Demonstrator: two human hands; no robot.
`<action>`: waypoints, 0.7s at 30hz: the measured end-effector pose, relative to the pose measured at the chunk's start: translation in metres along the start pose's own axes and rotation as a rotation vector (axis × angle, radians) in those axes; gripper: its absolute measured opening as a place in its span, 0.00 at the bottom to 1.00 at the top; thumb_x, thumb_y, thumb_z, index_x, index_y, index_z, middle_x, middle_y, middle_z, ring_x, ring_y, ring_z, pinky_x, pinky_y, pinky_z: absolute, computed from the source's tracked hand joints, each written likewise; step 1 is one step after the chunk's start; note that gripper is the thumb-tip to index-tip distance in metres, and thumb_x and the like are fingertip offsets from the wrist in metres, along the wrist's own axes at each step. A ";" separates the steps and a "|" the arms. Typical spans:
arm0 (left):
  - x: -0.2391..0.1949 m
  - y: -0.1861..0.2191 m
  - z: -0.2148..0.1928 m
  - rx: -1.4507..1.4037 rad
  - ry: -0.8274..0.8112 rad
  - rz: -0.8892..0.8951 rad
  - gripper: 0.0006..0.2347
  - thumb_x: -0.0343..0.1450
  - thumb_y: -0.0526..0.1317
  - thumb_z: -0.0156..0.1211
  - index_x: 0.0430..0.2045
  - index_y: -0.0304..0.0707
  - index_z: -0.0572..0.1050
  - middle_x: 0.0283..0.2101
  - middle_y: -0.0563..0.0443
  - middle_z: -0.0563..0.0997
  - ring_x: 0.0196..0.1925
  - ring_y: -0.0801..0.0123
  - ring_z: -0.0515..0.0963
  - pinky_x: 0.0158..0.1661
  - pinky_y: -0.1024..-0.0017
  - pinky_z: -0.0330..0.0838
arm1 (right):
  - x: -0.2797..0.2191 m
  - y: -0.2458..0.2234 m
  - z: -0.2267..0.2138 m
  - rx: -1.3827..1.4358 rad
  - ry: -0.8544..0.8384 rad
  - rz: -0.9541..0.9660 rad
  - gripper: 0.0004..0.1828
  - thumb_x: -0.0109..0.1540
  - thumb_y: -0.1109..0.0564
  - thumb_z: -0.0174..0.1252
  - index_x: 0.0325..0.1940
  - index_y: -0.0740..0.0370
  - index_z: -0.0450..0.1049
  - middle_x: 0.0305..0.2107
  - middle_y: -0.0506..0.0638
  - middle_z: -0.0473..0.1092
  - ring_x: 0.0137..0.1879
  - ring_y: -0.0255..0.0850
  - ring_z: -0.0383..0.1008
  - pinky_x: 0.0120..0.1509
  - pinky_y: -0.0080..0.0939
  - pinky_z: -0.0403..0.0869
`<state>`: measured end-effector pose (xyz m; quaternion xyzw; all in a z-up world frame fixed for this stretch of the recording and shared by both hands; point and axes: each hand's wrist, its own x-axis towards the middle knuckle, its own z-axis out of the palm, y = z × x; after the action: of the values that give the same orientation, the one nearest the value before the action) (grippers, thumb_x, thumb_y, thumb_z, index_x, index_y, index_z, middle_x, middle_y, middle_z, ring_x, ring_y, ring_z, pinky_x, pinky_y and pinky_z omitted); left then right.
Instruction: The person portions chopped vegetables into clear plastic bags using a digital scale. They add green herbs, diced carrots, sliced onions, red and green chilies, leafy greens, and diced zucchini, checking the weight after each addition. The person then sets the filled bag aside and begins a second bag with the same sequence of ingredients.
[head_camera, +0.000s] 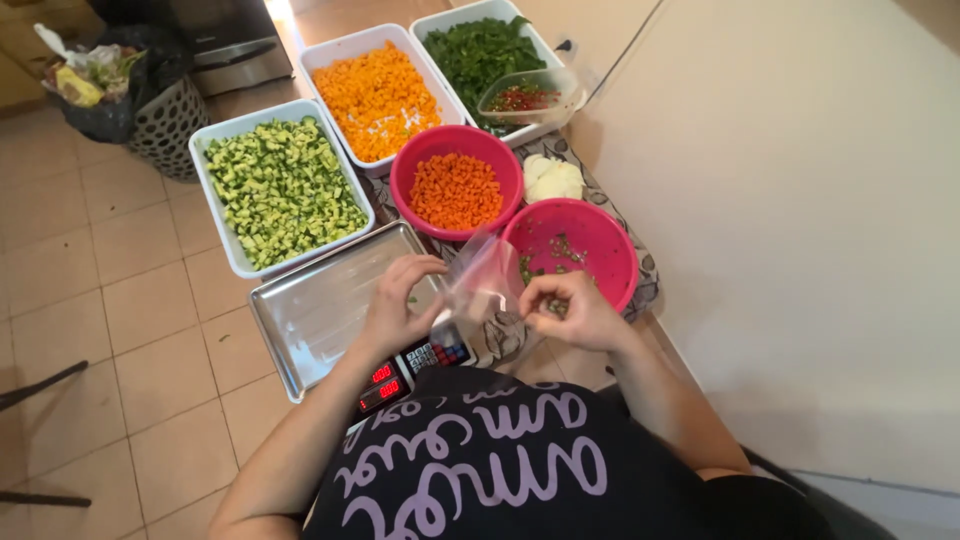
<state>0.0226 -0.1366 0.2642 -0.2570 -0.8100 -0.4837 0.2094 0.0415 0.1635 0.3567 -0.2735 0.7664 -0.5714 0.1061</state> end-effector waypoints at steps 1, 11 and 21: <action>0.000 0.016 -0.011 -0.006 -0.005 0.010 0.12 0.65 0.37 0.67 0.42 0.46 0.80 0.46 0.50 0.83 0.53 0.52 0.81 0.55 0.57 0.73 | -0.005 -0.004 -0.001 -0.006 0.012 -0.001 0.07 0.50 0.66 0.66 0.31 0.62 0.81 0.18 0.46 0.75 0.23 0.28 0.67 0.28 0.27 0.69; -0.051 0.009 0.025 -0.262 -0.089 0.108 0.15 0.68 0.41 0.68 0.49 0.42 0.79 0.47 0.48 0.84 0.49 0.49 0.83 0.50 0.56 0.76 | -0.066 -0.018 -0.005 0.274 0.101 0.041 0.10 0.58 0.56 0.65 0.36 0.66 0.77 0.22 0.48 0.74 0.23 0.26 0.66 0.25 0.26 0.64; -0.006 0.088 -0.024 -0.240 0.085 0.081 0.14 0.66 0.41 0.75 0.46 0.52 0.83 0.45 0.59 0.87 0.48 0.63 0.86 0.51 0.68 0.76 | -0.093 -0.015 -0.008 0.381 0.505 0.148 0.04 0.59 0.63 0.55 0.37 0.63 0.73 0.17 0.41 0.61 0.18 0.22 0.53 0.21 0.21 0.56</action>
<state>0.0840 -0.1238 0.3306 -0.2920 -0.7258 -0.5787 0.2305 0.1187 0.2174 0.3597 -0.0417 0.6656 -0.7452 0.0032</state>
